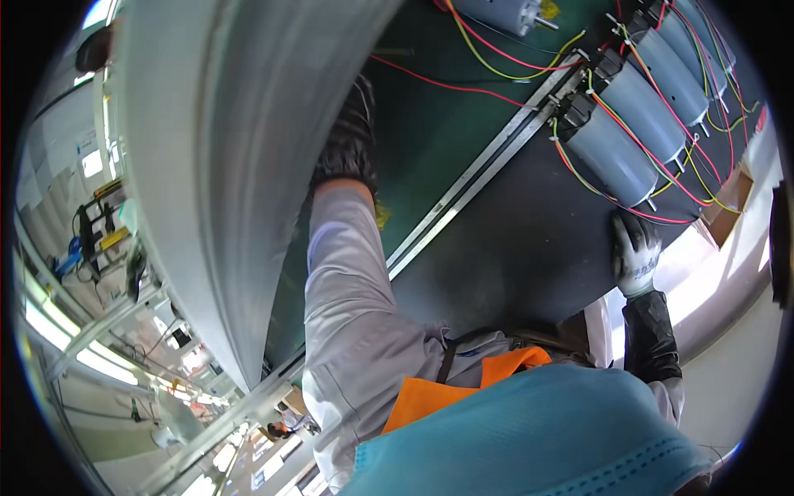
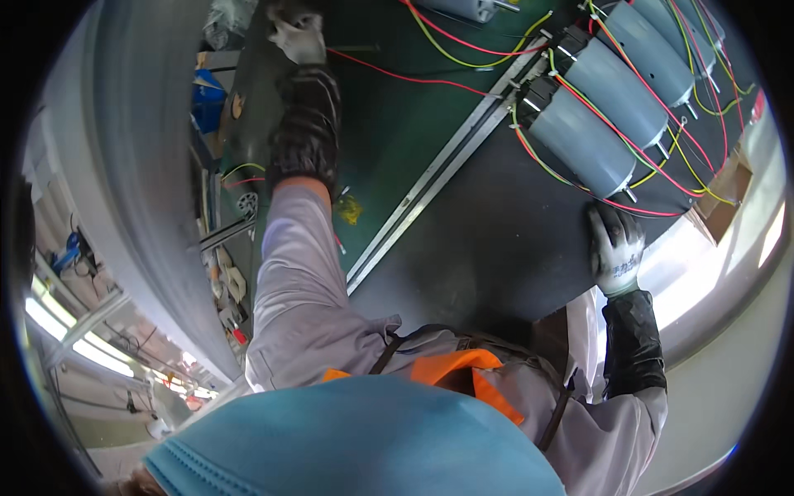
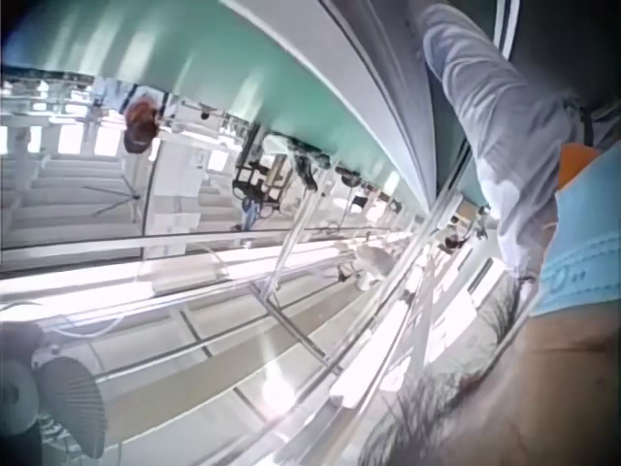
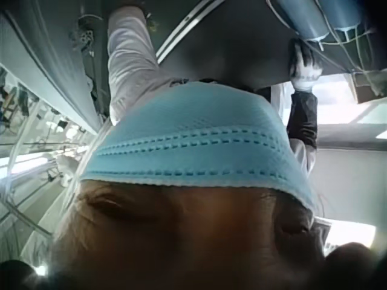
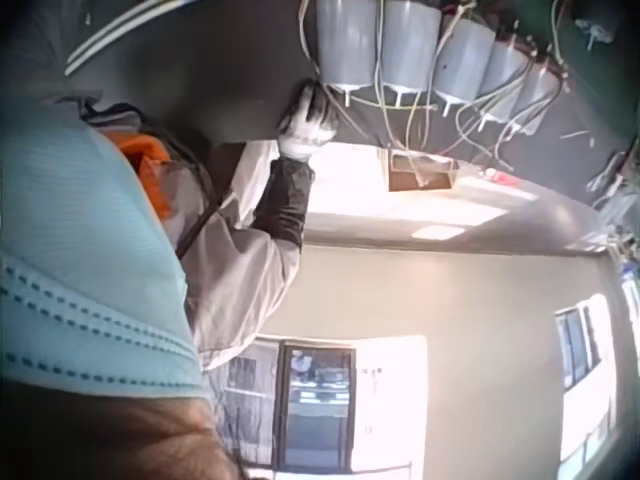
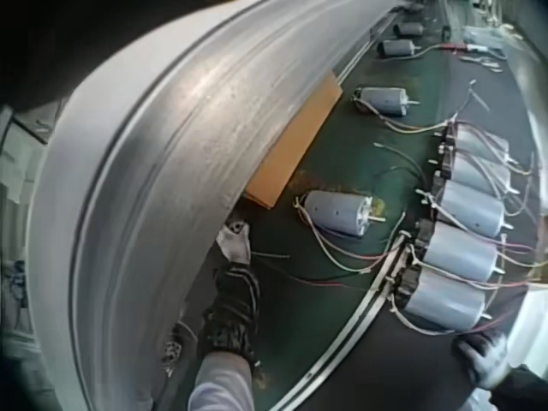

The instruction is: Connecting wires to cylindrical electronic components on a conveyor belt.

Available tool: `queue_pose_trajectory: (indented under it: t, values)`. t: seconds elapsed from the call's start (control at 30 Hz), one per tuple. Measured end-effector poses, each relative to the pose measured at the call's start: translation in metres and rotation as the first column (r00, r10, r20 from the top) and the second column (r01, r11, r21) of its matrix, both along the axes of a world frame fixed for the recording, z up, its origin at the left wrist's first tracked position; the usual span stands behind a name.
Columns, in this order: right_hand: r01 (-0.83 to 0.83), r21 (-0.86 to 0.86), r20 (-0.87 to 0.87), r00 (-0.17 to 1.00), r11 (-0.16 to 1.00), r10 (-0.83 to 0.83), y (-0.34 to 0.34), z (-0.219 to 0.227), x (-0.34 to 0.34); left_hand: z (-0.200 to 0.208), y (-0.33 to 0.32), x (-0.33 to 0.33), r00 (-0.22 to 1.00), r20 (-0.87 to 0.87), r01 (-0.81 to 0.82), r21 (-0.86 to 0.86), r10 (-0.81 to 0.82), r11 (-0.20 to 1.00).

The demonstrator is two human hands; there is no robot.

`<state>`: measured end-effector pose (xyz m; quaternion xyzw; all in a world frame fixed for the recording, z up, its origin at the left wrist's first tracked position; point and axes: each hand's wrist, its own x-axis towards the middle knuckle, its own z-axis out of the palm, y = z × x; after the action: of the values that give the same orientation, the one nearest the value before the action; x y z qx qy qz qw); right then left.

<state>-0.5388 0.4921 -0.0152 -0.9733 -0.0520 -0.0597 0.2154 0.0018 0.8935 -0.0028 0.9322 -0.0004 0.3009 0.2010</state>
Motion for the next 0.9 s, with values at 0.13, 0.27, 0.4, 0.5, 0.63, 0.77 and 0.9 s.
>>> queue_pose_trajectory:
  t: [0.13,0.27,0.4,0.5,0.63,0.77,0.9]
  values:
    - [0.047,-0.002,-0.023,0.999,0.999,-0.047,-0.002,0.005,-0.009,0.010,-0.072,0.023,0.948,-0.301,-0.135,-0.091,0.102,0.987]
    - [-0.007,0.052,0.106,0.994,0.999,0.002,0.004,0.008,0.007,-0.006,-0.017,-0.013,0.923,-0.292,-0.176,0.259,0.250,0.950]
    - [0.030,0.075,0.040,0.999,0.997,-0.033,-0.006,-0.003,-0.009,-0.031,-0.161,-0.139,0.947,-0.084,0.143,-0.754,-0.310,0.641]
    - [-0.032,0.140,0.104,0.994,0.990,0.018,0.004,-0.003,0.000,0.002,-0.219,-0.154,0.896,-0.113,0.025,-0.953,-0.430,0.303]
    - [0.007,0.122,0.128,0.992,0.993,-0.022,-0.005,-0.014,-0.009,0.043,-0.302,-0.152,0.872,-0.430,-0.428,-0.902,-0.235,0.062]
    - [-0.042,0.102,0.152,0.988,0.994,0.027,0.003,-0.013,-0.005,0.031,-0.246,-0.132,0.890,-0.257,-0.333,-0.930,-0.376,-0.153]
    - [-0.053,0.118,0.131,0.991,0.992,0.038,0.002,-0.028,-0.005,0.021,-0.149,-0.169,0.786,-0.245,-0.413,-0.891,-0.568,-0.188]
